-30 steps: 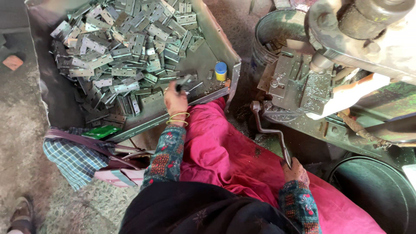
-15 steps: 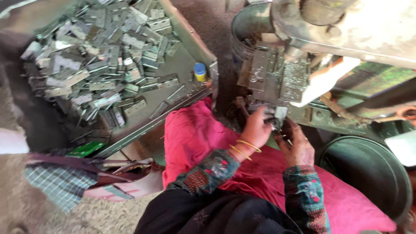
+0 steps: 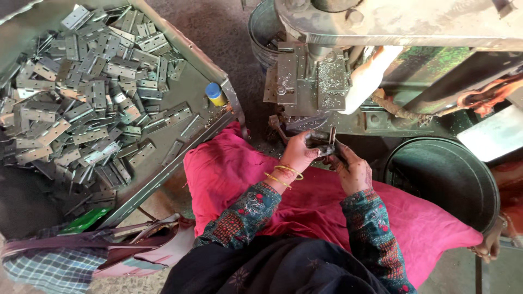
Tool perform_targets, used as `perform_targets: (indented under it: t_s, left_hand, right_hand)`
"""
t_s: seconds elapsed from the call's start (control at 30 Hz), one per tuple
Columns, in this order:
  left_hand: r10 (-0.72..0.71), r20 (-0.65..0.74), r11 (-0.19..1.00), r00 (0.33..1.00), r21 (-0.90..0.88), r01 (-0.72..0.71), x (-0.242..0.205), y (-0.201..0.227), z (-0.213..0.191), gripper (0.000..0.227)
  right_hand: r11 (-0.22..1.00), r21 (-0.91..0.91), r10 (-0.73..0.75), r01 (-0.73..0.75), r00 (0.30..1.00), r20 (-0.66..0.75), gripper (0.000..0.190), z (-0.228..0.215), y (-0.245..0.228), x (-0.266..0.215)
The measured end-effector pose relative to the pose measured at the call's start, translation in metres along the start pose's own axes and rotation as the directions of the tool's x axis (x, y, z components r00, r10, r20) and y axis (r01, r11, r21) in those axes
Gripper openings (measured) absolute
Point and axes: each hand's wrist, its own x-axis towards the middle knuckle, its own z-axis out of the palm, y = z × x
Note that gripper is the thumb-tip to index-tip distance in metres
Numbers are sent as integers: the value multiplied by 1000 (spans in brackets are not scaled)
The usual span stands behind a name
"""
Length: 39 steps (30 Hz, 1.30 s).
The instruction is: The person operates a manual press machine to process small metal pieces. They pick up a piece, place it under the press, pull a lever to activate the press, and then remove the processed piece, repeating this cycle continuously.
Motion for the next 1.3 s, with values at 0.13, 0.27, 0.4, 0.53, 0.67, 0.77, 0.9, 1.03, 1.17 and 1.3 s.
perform_targets:
  t_s: [0.13,0.27,0.4,0.53,0.67,0.77,0.9,1.03,1.17,1.3]
  left_hand:
    - [-73,-49,980,996,-191,62,8,-7,0,34]
    - [82,-221,996,972,34,-76,48,9,-18,33]
    - [255,-284,827,924,559,-56,80,35,-28,44]
    - [309,-77,444,948,893,-72,76,43,-18,29]
    - [286,-22,283,958,957,-62,65,31,-12,29]
    - [277,1,196,961,979,-58,69,26,-17,27]
    - [246,-59,301,967,954,-18,78,28,-13,31]
    - [182,-62,265,981,964,11,86,18,-14,31]
    - [231,-60,247,971,969,1,115,6,-22,35]
    - [262,-111,293,959,956,31,126,0,-19,35]
  right_hand:
    - [974,228,12,-13,1000,5,34,-1,4,1]
    - [997,51,65,-60,993,-97,45,1,-6,3]
    - [968,-209,119,-138,988,-98,46,1,-22,3]
    - [960,-236,140,-151,988,-65,43,0,-25,5]
    - [959,-263,87,-101,994,-65,43,3,-15,7]
    - [910,-393,137,-135,990,-23,46,7,-13,10]
    - [859,-483,220,-171,974,46,50,5,-20,13]
    - [861,-479,274,-171,950,153,54,7,-14,13]
    - [873,-467,268,-137,937,225,52,15,21,19]
    - [862,-461,316,-209,933,169,51,44,81,10]
